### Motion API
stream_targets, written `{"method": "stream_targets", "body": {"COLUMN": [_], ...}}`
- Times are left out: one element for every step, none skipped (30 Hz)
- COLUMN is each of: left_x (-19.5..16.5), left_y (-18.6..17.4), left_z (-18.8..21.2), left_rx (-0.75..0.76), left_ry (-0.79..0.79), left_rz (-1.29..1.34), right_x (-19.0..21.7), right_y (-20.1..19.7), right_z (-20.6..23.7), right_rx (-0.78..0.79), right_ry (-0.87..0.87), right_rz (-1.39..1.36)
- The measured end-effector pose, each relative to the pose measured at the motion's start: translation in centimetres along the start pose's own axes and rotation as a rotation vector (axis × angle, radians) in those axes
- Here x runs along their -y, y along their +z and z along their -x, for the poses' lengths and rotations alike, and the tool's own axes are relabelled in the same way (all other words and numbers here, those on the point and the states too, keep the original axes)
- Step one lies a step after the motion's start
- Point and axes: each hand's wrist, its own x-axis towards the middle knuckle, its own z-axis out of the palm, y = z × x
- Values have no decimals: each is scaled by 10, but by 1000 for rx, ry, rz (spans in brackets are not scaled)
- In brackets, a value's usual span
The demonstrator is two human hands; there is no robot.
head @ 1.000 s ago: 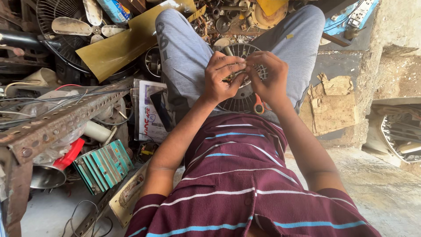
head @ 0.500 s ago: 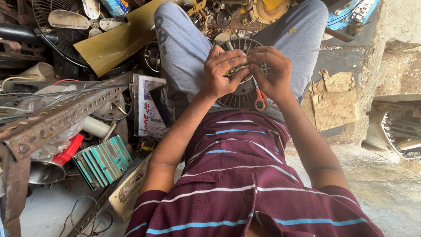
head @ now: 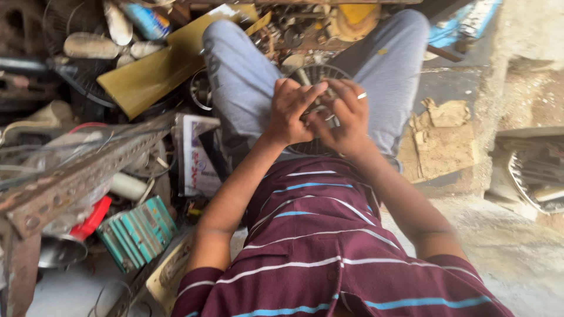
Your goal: The person is repairing an electric motor by hand, using a screwdriver and scissors. They are seen adjusting and manipulating the motor's internal components, including wires and coils.
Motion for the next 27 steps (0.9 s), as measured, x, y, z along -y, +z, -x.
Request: {"method": "stream_targets", "body": {"left_x": [-2, -5, -9, -12, -16, -18, -19, -22, -24, -25, -23, -22, -20, -16, -12, -8, -3, 2, 6, 13, 19, 23, 28, 32, 35, 37, 39], "left_y": [-3, -5, -10, -14, -19, -24, -29, -35, -40, -45, -47, -47, -47, -44, -42, -37, -32, -26, -22, -21, -16, -11, -12, -11, -12, -9, -8], "left_z": [-2, -4, -7, -11, -15, -19, -25, -28, -30, -32, -37, -41, -45, -50, -56, -61, -66, -72, -75, -78, -83, -85, -85, -85, -84, -82, -80], "left_rx": [11, 17, 17, 7, 43, 85, 124, 173, 231, 248, 258, 270, 296, 320, 342, 395, 448, 502, 524, 555, 593, 632, 671, 697, 716, 735, 752], "left_ry": [22, 45, 60, 90, 85, 79, 76, 59, 32, 14, -1, -17, -55, -93, -131, -234, -338, -442, -462, -481, -488, -522, -559, -580, -607, -644, -684], "left_rz": [-6, -6, -55, -106, -92, -85, -66, -46, -30, -6, 20, 48, 64, 81, 94, 126, 160, 193, 232, 269, 319, 386, 439, 446, 442, 423, 399], "right_x": [2, 3, 4, 5, 5, 6, 6, 8, 9, 9, 9, 8, 7, 6, 4, 2, 0, -2, -3, -4, -5, -6, -6, -7, -7, -8, -9], "right_y": [0, -2, -4, -7, -10, -13, -15, -16, -17, -18, -19, -20, -20, -21, -22, -22, -22, -21, -21, -19, -17, -17, -15, -16, -14, -13, -12], "right_z": [1, 3, 3, 4, 3, 2, 1, 1, 1, 1, 1, 1, 1, 0, 0, -1, -2, -3, -3, -3, -3, 0, 1, 4, 6, 9, 10], "right_rx": [3, 7, -2, 15, 26, 35, 42, 57, 76, 80, 85, 90, 95, 102, 107, 99, 93, 88, 93, 90, 79, 37, -5, -18, -31, -42, -44], "right_ry": [20, 39, 45, 44, 38, 33, 33, 49, 71, 87, 97, 110, 120, 130, 135, 136, 137, 139, 194, 256, 325, 280, 228, 251, 267, 276, 299], "right_rz": [-13, -19, -19, -13, -6, -5, 45, 86, 116, 87, 66, 44, 24, 7, -13, -5, 6, 16, -29, -76, -107, -110, -121, -161, -211, -266, -297]}}
